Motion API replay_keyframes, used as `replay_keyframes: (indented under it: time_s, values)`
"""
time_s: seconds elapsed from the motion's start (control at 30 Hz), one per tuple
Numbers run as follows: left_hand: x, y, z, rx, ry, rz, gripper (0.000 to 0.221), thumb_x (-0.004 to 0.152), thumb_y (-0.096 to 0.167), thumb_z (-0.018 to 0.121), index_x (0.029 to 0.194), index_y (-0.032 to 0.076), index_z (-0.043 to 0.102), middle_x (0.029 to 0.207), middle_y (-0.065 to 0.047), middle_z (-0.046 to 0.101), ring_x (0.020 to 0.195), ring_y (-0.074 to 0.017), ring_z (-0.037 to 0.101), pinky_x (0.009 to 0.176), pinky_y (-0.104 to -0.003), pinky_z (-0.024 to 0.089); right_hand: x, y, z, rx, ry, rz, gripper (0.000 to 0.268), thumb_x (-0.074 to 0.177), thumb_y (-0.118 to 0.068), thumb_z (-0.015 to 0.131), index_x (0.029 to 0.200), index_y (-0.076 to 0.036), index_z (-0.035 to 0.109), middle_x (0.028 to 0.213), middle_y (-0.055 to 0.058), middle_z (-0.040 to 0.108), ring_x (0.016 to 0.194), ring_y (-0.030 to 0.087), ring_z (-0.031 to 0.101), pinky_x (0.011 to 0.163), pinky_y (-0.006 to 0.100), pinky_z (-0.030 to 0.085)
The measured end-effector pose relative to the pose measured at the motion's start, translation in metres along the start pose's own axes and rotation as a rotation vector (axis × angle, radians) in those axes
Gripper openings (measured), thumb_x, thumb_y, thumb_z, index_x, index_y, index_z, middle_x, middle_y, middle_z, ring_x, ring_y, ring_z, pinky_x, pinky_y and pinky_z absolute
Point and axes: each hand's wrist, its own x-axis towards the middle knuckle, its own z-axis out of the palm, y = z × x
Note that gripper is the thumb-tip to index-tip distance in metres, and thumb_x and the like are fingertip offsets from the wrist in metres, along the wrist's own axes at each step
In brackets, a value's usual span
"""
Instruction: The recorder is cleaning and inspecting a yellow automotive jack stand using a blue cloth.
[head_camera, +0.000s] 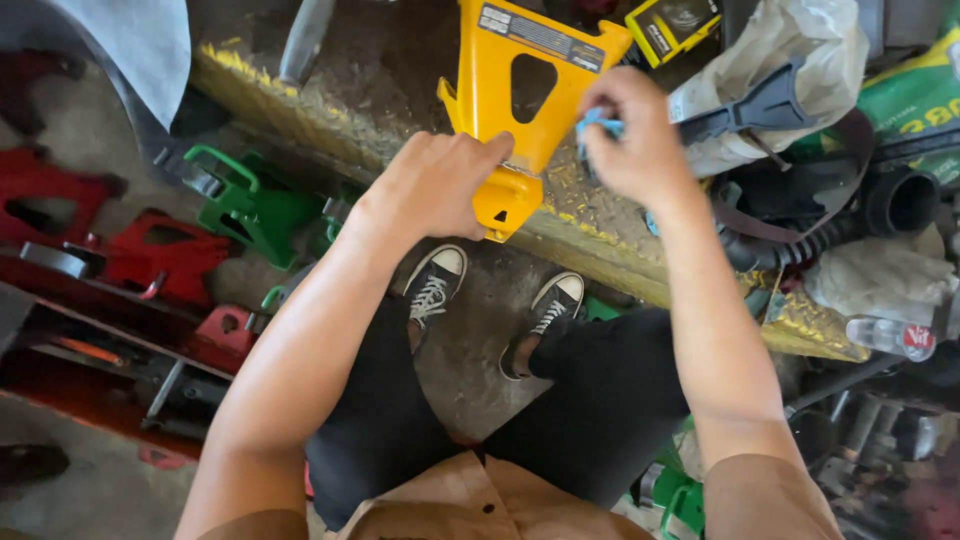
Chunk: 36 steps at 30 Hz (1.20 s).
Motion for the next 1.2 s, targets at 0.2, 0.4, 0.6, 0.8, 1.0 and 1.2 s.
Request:
replay_keyframes:
  time_s: [0.2,0.4,0.6,0.8,1.0,1.2]
  values:
    - [0.006,0.005,-0.007,-0.07,0.101,-0.02,0.081,0.053,0.031,0.097,0.121,0.007,0.059,0.082,-0.015,0.072,0.081,-0.0392,0.07,0.066,-0.051,0.054,0.004,-0.03,0.013,-0.006,-0.182,-0.206,0.028,0.085,-0.001,0.068,0.113,-0.005,0.072,0.101,0.014,0.065,0.099,0.029,0.064,0.089,0.041,0.052]
    - [0.009,0.012,-0.012,-0.072,0.006,-0.11,0.075,0.056,0.029,0.095,0.12,0.011,0.061,0.076,-0.01,0.072,0.084,-0.0359,0.071,0.07,-0.05,0.055,0.008,-0.038,0.007,-0.078,-0.284,-0.155,0.025,0.086,-0.015,0.08,0.11,-0.011,0.078,0.095,0.015,0.064,0.096,0.035,0.064,0.082,0.046,0.052]
    - [0.013,0.022,-0.016,-0.067,-0.001,-0.132,0.078,0.056,0.027,0.094,0.125,0.014,0.06,0.073,-0.007,0.072,0.083,-0.0339,0.072,0.072,-0.048,0.056,0.011,-0.031,0.007,-0.116,-0.163,-0.195,0.02,0.089,-0.013,0.076,0.108,-0.009,0.076,0.105,0.009,0.065,0.094,0.032,0.069,0.08,0.044,0.055]
    - [0.015,0.019,-0.016,-0.08,-0.002,-0.161,0.093,0.056,0.028,0.094,0.135,0.014,0.046,0.075,-0.006,0.072,0.084,-0.035,0.072,0.071,-0.048,0.055,0.019,-0.014,0.01,-0.143,-0.059,-0.26,0.017,0.094,-0.011,0.073,0.11,-0.009,0.075,0.114,0.009,0.065,0.095,0.033,0.068,0.081,0.044,0.055]
    - [0.019,0.014,-0.009,-0.089,0.04,-0.162,0.099,0.057,0.031,0.095,0.136,0.006,0.04,0.077,-0.009,0.072,0.086,-0.0366,0.072,0.072,-0.049,0.055,0.024,0.005,0.018,0.002,0.063,-0.303,0.016,0.099,-0.005,0.071,0.115,-0.003,0.071,0.113,0.013,0.07,0.103,0.034,0.07,0.091,0.041,0.056]
    - [0.023,0.012,-0.009,-0.143,0.197,-0.138,0.092,0.061,0.021,0.093,0.136,0.006,0.042,0.098,-0.018,0.071,0.1,-0.0383,0.069,0.082,-0.049,0.054,0.019,0.028,0.017,0.34,0.17,-0.126,0.012,0.107,-0.009,0.068,0.118,-0.004,0.069,0.106,0.007,0.071,0.089,0.018,0.066,0.077,0.031,0.053]
